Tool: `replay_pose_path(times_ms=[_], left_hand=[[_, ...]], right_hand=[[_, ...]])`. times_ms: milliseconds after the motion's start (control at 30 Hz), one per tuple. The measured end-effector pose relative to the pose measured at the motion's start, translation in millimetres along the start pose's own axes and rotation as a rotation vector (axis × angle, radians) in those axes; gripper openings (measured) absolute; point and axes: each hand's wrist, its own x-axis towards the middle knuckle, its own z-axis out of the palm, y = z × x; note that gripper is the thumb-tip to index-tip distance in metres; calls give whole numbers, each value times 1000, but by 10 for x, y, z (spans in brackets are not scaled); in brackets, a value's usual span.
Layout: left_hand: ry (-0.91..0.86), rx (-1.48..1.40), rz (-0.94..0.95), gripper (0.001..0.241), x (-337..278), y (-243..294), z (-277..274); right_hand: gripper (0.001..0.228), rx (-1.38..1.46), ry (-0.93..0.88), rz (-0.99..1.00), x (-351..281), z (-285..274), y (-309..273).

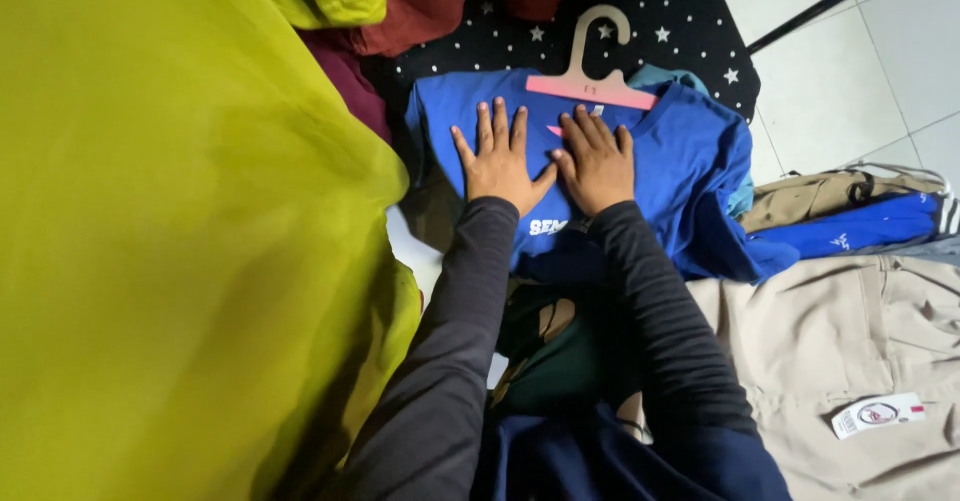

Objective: The person folds a lime green t-shirt and a blue t-shirt on their lap. They smooth the fabric with their hands, fold the sleeves, and then hang the shirts on hangers.

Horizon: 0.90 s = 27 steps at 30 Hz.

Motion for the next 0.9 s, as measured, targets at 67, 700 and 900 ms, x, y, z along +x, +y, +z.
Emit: replay_pose_path(times_ms=[67,700,900], left_hand=[[-38,12,3,90,-22,10,-51],[22,38,45,100,-23,-13,32],[28,-17,49,93,-20,-42,82]], right_hand=[[55,-23,15,-43,-45,-60,63],[20,-152,336,-85,105,48,484],[51,-103,337,-258,-58,-210,260]])
